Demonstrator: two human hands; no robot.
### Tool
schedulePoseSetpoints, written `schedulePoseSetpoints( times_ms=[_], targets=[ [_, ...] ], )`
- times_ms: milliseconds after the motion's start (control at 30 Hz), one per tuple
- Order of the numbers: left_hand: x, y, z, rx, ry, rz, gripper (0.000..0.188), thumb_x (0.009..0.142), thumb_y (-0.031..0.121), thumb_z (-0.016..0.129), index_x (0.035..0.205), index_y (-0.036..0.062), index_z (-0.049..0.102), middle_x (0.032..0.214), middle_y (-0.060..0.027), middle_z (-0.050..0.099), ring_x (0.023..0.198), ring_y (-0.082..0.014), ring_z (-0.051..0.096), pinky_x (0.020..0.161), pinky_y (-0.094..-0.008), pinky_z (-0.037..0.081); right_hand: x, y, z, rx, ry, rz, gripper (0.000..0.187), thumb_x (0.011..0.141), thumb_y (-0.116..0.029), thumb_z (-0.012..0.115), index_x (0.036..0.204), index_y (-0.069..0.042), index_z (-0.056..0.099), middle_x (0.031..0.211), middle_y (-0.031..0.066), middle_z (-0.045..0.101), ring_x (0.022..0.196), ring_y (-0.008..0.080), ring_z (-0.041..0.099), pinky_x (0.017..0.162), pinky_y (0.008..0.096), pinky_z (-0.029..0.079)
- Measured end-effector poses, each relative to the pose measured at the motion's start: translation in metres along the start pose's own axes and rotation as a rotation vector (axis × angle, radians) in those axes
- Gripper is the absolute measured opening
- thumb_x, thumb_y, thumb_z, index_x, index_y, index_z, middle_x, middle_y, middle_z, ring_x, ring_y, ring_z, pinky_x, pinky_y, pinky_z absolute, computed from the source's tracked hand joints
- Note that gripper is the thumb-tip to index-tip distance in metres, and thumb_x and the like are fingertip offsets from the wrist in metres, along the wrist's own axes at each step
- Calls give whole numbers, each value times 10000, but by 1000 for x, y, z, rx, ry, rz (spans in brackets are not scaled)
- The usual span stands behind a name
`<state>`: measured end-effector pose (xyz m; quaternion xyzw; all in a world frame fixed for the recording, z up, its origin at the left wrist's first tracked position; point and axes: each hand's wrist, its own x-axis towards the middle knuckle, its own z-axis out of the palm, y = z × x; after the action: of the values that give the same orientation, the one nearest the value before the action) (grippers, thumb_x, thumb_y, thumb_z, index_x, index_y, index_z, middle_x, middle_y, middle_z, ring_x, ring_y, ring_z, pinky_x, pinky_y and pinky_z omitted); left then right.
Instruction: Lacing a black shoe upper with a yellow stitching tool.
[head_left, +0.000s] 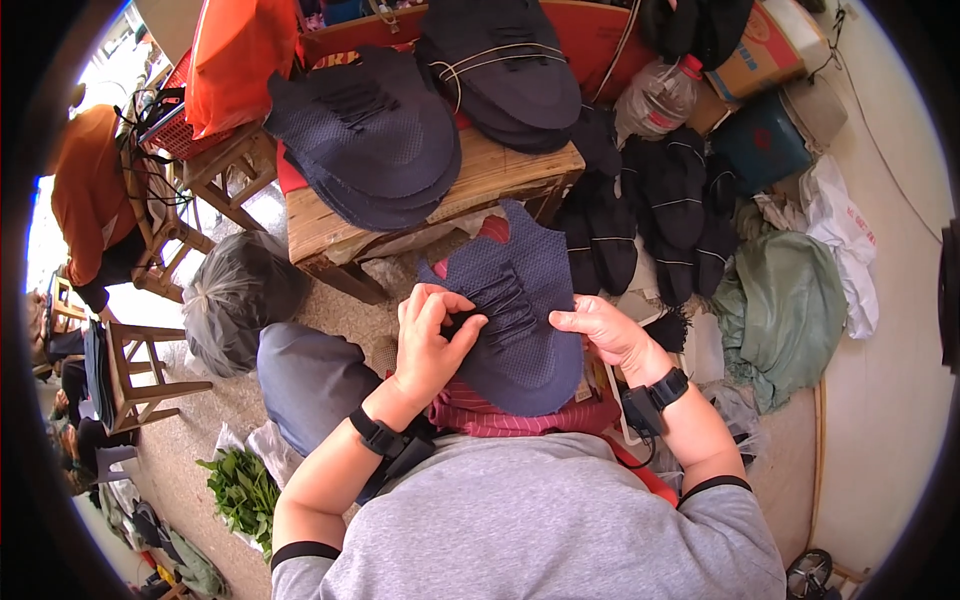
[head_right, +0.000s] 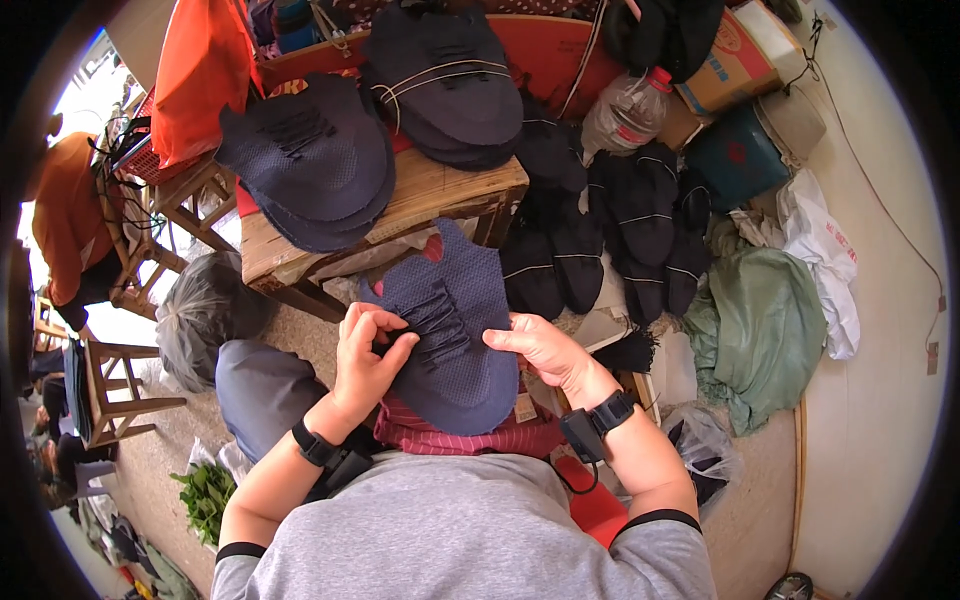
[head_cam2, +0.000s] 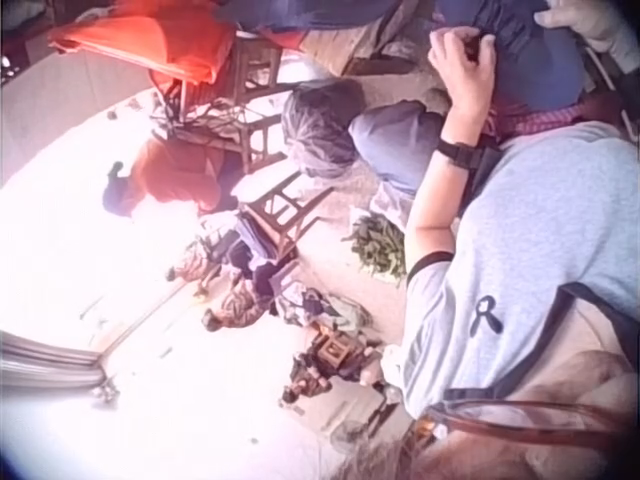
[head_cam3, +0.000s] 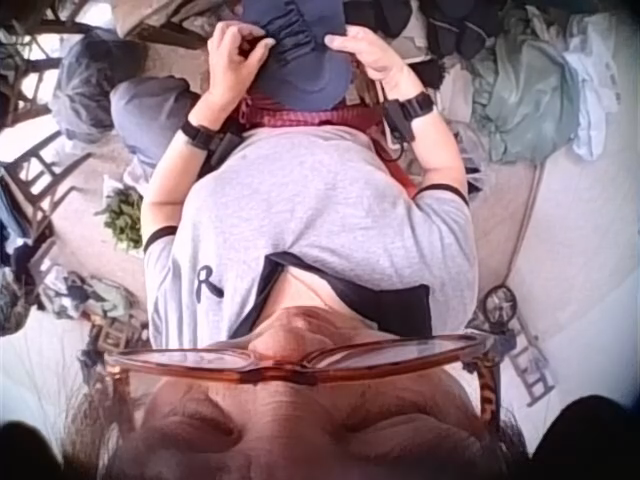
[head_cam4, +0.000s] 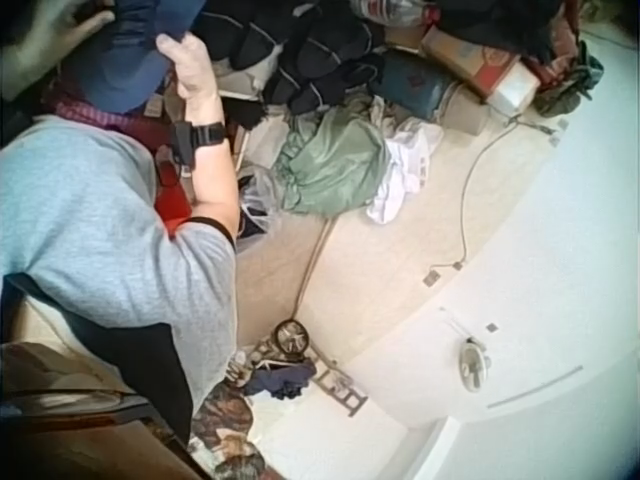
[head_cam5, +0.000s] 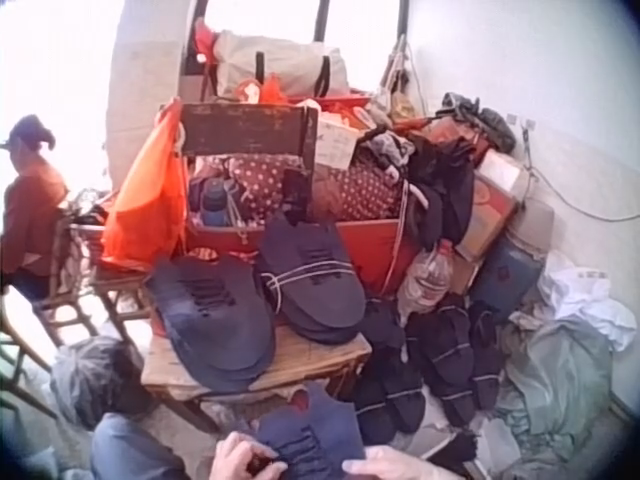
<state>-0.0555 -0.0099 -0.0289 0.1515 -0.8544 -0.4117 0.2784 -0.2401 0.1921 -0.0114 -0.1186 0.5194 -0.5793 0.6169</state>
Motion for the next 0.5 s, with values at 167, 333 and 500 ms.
schedulePoseSetpoints(
  times_ms=[167,333,500],
  targets=[
    [-2,2,-1,-1,64,-66,666,661,142,886,1218,42,534,1183,-105,437,935,-191,488,854,-322,461,2,6,-9,-530,432,-192,295,872,-199,778,1071,-31,639,865,-24,614,771,81,569,727,273,497],
    [-8,-5,-6,-50,43,-110,800,660,206,897,1317,37,473,1231,-116,426,1020,-223,475,952,-347,441,0,-42,43,-1185,464,-878,212,818,-64,748,997,-49,635,851,96,657,747,281,651,665,368,513],
    [-6,-10,-1,-40,2,-90,825,661,237,905,1333,34,472,1259,-123,436,1053,-233,479,958,-351,440,30,-47,37,-1427,77,-940,163,824,-84,724,960,-55,639,811,93,649,707,302,643,646,394,503]
  ],
)
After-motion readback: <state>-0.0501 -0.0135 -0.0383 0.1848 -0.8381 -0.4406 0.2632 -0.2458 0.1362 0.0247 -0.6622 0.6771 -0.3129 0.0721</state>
